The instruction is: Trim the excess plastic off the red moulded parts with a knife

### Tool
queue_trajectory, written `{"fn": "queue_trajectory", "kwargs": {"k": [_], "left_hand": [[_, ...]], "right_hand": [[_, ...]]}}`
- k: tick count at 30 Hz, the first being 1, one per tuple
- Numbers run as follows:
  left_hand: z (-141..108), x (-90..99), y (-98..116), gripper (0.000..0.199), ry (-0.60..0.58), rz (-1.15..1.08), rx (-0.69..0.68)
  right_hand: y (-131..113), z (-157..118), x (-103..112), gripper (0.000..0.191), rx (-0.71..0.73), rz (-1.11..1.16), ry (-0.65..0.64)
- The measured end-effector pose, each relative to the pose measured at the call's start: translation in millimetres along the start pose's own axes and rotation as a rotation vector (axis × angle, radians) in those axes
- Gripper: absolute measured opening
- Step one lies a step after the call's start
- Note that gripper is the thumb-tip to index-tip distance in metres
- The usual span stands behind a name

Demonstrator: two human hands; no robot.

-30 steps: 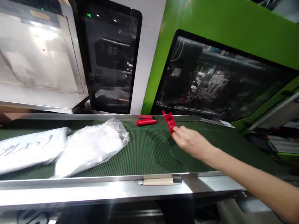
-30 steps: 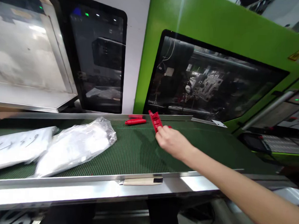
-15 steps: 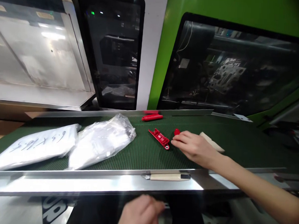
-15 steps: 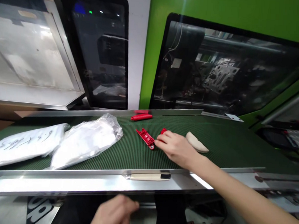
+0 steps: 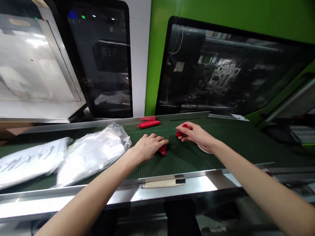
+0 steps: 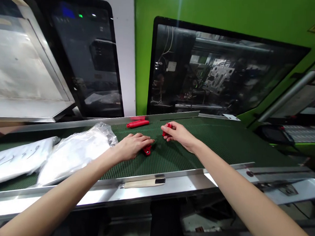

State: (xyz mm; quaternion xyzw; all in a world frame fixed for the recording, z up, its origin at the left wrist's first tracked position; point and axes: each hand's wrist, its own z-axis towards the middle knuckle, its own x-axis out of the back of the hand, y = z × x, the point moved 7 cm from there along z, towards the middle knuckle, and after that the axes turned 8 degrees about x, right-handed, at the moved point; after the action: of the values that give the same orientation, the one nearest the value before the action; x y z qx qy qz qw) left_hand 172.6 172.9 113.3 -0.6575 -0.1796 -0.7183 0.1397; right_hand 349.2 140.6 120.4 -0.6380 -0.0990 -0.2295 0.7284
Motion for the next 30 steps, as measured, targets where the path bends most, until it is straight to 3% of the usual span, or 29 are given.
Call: {"fn": "queue_trajectory", "kwargs": {"k": [2, 6, 10, 13, 16, 21, 24, 27, 30], "left_hand": [[-1, -2.1, -2, 0.065, 0.022, 0.019, 0.053], [0, 7.9, -17, 0.034, 0.114, -0.011, 0.35], [10, 2.7, -17, 0.039, 0.032, -0.109, 0.514], [13, -5.1, -16, 0.044, 0.007, -0.204, 0.595], [5, -10.1, -27, 0.043, 0.055, -0.355, 0.676], [-27, -7.9, -49, 0.017, 0.199, -0.835, 0.708], [-60, 4.3, -36, 0.027, 0.31, -1.234, 0.675], [-95, 14.0, -4, 0.048, 0.365, -1.548, 0.637], [-123, 6.9, 26, 0.055, 0.361, -1.868, 0.661]], "right_hand": [[2, -1, 0, 0.024, -0.001, 0.045, -0.008], [10, 2, 3, 0.017, -0.005, 0.04, 0.04], [10, 5, 15, 0.016, 0.02, -0.031, 0.206], [-4, -6, 24, 0.021, 0.073, -0.069, 0.311], [-25, -24, 26, 0.025, 0.094, -0.006, 0.354], [-56, -52, 8, 0.038, 0.013, 0.293, 0.267], [-68, -70, -9, 0.045, -0.032, 0.425, 0.237], [-75, -91, -33, 0.044, -0.065, 0.493, 0.206], [-80, -114, -64, 0.04, -0.114, 0.575, 0.17]]}}
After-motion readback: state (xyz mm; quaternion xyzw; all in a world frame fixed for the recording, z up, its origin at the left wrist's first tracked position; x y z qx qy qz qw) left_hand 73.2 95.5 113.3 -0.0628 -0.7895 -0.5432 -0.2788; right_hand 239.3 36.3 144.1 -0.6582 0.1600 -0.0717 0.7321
